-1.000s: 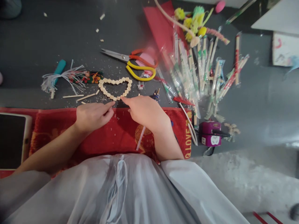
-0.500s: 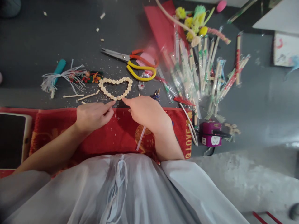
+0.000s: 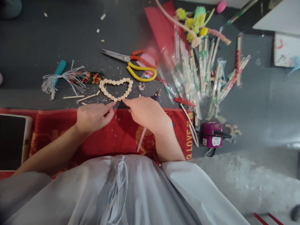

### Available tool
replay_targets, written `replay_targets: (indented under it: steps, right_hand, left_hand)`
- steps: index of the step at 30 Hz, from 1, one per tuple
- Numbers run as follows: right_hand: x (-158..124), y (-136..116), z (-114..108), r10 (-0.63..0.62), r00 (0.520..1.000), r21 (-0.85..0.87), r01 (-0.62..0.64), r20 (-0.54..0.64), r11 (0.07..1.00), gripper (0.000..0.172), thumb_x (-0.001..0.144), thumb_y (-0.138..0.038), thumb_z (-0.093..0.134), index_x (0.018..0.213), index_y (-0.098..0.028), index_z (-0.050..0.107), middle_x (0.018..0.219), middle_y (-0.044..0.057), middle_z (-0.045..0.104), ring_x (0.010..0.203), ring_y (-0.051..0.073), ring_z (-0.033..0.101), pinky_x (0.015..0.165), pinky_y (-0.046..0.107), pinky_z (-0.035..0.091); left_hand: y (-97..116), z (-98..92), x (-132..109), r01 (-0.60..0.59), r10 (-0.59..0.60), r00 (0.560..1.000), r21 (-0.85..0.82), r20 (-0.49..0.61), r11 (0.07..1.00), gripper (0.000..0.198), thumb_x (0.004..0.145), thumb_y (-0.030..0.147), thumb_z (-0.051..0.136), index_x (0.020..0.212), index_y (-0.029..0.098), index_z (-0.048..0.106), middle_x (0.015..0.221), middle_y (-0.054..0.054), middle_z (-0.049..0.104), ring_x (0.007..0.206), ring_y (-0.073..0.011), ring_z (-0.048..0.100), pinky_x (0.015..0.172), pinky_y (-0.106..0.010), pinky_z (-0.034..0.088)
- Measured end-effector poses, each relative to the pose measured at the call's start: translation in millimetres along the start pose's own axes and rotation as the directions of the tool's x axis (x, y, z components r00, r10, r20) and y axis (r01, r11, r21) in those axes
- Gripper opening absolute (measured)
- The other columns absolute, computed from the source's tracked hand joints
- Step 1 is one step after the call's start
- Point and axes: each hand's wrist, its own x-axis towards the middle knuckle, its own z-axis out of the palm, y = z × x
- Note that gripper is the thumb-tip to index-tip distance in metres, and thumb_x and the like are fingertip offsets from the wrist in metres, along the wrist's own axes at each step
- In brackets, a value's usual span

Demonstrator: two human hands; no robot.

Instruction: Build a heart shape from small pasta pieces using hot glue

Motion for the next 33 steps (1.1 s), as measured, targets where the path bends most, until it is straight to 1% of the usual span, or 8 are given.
replay_targets:
  steps: [10,15,17,20,22,26,31,33]
  right_hand:
    - [0.5,-1.0,-1.1,0.026,0.999,0.004,-0.026,0.025,1.000,0.058,0.100,-0.011,0.042,0.153,-0.027,0.060,0.121,0.011,0.081,0.105,0.029,0.076,0.081,0.035,0.052]
    - [0.7,-0.6,-1.2,0.023,1.000,0.030,-0.023,0.015,0.999,0.056,0.099,-0.011,0.042,0.149,-0.026,0.063,0.121,0.010,0.081,0.104,0.028,0.076,0.081,0.035,0.051]
    - [0.7,-0.3,-0.7,0.017,1.000,0.025,-0.018,0.015,1.000,0.055,0.100,-0.011,0.043,0.149,-0.026,0.063,0.121,0.011,0.081,0.104,0.027,0.076,0.082,0.034,0.052]
    - [0.4,-0.3,0.0,0.018,1.000,0.009,-0.018,0.013,1.000,0.054,0.101,-0.013,0.044,0.150,-0.026,0.062,0.122,0.011,0.081,0.106,0.027,0.076,0.085,0.035,0.053]
    - [0.3,-0.7,0.0,0.020,1.000,0.005,-0.020,0.014,1.000,0.054,0.101,-0.014,0.045,0.151,-0.025,0.061,0.122,0.011,0.081,0.108,0.028,0.076,0.086,0.036,0.053]
    - [0.5,-1.0,-0.5,0.022,1.000,0.012,-0.022,0.019,1.000,0.054,0.101,-0.013,0.044,0.152,-0.025,0.061,0.124,0.012,0.080,0.110,0.030,0.076,0.088,0.037,0.054]
    - [0.6,-0.2,-0.8,0.012,1.000,0.011,-0.012,0.020,1.000,0.055,0.102,-0.014,0.043,0.153,-0.024,0.060,0.124,0.012,0.080,0.110,0.030,0.076,0.089,0.038,0.054]
    - [0.5,-0.2,-1.0,0.012,1.000,0.006,-0.012,0.024,1.000,0.055,0.101,-0.013,0.043,0.153,-0.024,0.059,0.124,0.012,0.080,0.109,0.029,0.076,0.088,0.037,0.054]
  left_hand:
    - [-0.5,1.5,-2.0,0.001,-0.001,1.000,0.006,0.000,1.000,0.033,0.097,0.028,0.052,0.109,0.027,0.083,0.061,-0.002,0.070,0.058,-0.0181,0.067,0.051,-0.031,0.035]
    - [-0.7,2.2,-2.3,-0.039,0.042,0.995,0.042,-0.086,0.998,0.033,0.097,0.026,0.053,0.107,0.026,0.084,0.059,-0.001,0.070,0.056,-0.0171,0.066,0.050,-0.032,0.034]
    - [-0.7,1.2,-1.8,-0.045,0.049,0.997,0.048,-0.068,0.998,0.033,0.097,0.027,0.053,0.108,0.026,0.084,0.060,-0.001,0.071,0.056,-0.0169,0.067,0.050,-0.031,0.035]
    - [-0.8,-0.3,-1.0,-0.027,0.027,1.000,0.050,0.002,0.998,0.034,0.098,0.028,0.052,0.110,0.027,0.084,0.062,-0.001,0.071,0.058,-0.0172,0.067,0.051,-0.032,0.035]
    - [-0.7,-0.6,-0.5,-0.023,0.022,1.000,0.053,0.009,0.998,0.034,0.098,0.028,0.052,0.110,0.028,0.084,0.061,-0.001,0.071,0.058,-0.0172,0.067,0.051,-0.032,0.035]
    - [-0.7,0.3,-0.2,-0.043,0.045,0.998,0.038,-0.041,0.998,0.033,0.097,0.027,0.052,0.107,0.025,0.084,0.060,-0.001,0.071,0.055,-0.0165,0.066,0.050,-0.031,0.034]
    - [-1.3,0.9,-1.6,-0.039,0.040,0.998,0.021,-0.049,0.999,0.034,0.099,0.026,0.052,0.108,0.024,0.084,0.062,-0.002,0.072,0.057,-0.0170,0.068,0.049,-0.032,0.034]
    - [-1.3,1.2,-2.0,-0.062,0.065,0.994,0.038,-0.090,0.997,0.033,0.098,0.025,0.053,0.108,0.024,0.084,0.061,-0.001,0.072,0.057,-0.0165,0.067,0.050,-0.031,0.034]
